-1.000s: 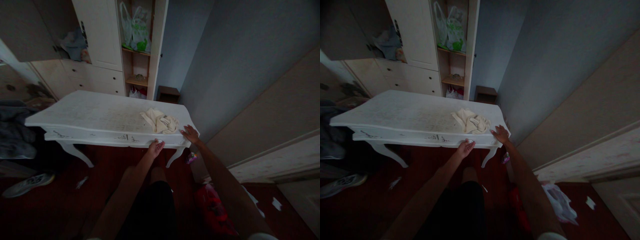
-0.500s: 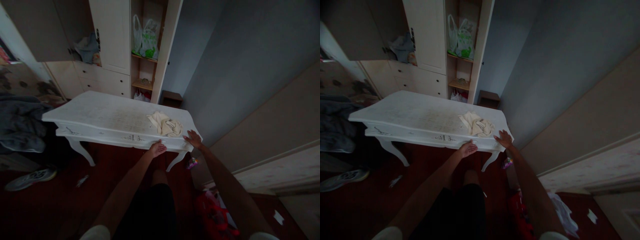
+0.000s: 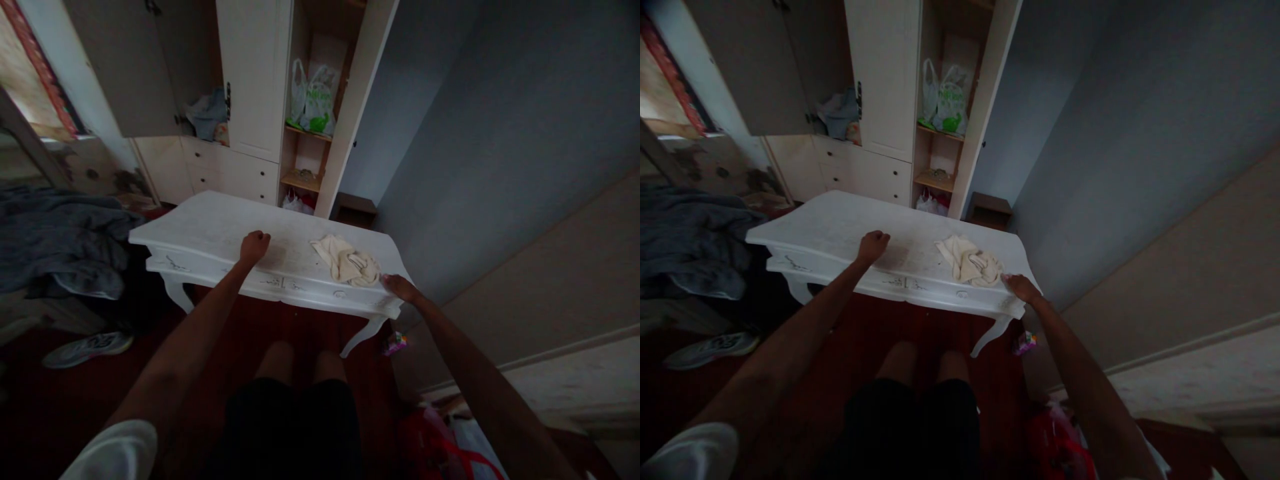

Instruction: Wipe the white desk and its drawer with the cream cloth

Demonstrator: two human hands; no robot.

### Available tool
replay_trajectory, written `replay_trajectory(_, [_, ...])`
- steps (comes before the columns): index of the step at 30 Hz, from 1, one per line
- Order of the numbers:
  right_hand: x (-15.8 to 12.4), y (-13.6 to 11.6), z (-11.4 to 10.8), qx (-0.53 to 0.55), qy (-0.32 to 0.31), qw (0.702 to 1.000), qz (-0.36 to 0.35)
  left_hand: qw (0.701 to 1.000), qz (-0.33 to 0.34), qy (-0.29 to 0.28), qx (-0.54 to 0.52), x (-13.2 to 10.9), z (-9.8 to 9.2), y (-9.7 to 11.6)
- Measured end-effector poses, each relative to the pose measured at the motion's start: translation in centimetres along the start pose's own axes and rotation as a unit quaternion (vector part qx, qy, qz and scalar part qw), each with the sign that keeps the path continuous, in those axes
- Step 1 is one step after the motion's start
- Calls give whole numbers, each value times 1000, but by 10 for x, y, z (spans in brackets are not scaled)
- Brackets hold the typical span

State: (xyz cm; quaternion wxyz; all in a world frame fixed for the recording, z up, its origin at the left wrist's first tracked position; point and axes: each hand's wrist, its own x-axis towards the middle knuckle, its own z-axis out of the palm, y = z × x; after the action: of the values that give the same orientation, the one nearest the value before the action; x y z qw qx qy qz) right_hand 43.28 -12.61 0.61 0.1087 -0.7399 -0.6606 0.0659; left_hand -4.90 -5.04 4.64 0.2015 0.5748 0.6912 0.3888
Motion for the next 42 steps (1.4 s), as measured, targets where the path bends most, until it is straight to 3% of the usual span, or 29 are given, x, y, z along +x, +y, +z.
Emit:
replay_trajectory(5, [23, -52, -1, 31, 118, 992, -15, 994, -30, 45, 96, 1, 14, -18])
replay_trajectory(8, [32, -98, 1, 51, 129, 984, -108, 985, -17, 61, 158, -2, 24, -19])
replay_trajectory(10, [35, -129, 1, 36, 80, 986, -143, 978, 0, 65, 199, -2, 27, -19])
replay_trajectory(15, [43, -182, 1, -102, -115, 980, -124, 972, 20, 74, 221, -2, 27, -26])
replay_trajectory(17, [48, -189, 3, -136, -148, 971, -132, 972, 19, 74, 221, -2, 27, -27])
replay_trajectory(19, [51, -190, 5, -151, -142, 967, -146, 973, 17, 73, 221, -2, 27, -28])
replay_trajectory(23, [35, -187, 12, -171, -24, 969, -175, 974, 9, 70, 215, -2, 29, -27])
replay_trajectory(28, [-31, -190, 37, -161, 161, 946, -232, 975, 9, 78, 205, -2, 29, -27])
replay_trajectory(32, [-86, -188, 79, -108, 236, 907, -332, 975, 10, 78, 207, -3, 29, -27])
replay_trajectory(34, [-99, -185, 102, -88, 248, 888, -377, 974, 10, 76, 211, -2, 29, -27])
replay_trajectory(37, [-95, -182, 131, -76, 248, 876, -407, 973, 13, 77, 217, -1, 30, -27])
replay_trajectory(42, [-62, -189, 158, -70, 152, 892, -421, 972, 12, 79, 221, -1, 31, -29])
